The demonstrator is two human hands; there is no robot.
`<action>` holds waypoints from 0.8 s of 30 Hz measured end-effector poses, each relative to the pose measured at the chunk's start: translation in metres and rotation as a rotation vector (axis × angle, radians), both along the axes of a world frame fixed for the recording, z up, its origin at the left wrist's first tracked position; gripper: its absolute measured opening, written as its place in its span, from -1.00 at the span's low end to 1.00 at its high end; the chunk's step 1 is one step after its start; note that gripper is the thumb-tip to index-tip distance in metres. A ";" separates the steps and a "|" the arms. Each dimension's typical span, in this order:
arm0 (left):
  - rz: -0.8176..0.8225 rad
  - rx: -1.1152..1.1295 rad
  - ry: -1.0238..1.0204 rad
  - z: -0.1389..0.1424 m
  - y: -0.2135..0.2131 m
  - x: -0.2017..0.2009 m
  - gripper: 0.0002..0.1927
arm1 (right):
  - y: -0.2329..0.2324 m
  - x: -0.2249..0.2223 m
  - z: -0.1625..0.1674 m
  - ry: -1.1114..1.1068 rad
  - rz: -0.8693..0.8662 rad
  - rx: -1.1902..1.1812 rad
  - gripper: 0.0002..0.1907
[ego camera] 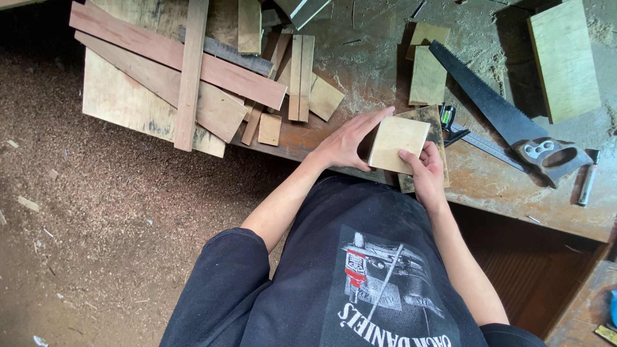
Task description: The person measures a small wood piece with a steel ruler, marks it with a marker, then aligns several wood pieces together and hammers nails into them to assemble a small wooden box on the workbench.
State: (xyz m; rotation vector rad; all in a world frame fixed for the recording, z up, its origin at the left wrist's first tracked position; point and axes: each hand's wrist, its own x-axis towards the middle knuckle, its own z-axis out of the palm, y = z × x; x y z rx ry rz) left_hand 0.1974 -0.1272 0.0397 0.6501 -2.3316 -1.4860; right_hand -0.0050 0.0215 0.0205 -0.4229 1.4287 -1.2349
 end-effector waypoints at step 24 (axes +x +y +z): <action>-0.100 -0.107 -0.094 0.002 -0.029 0.005 0.31 | -0.012 0.019 0.008 0.079 -0.059 0.080 -0.62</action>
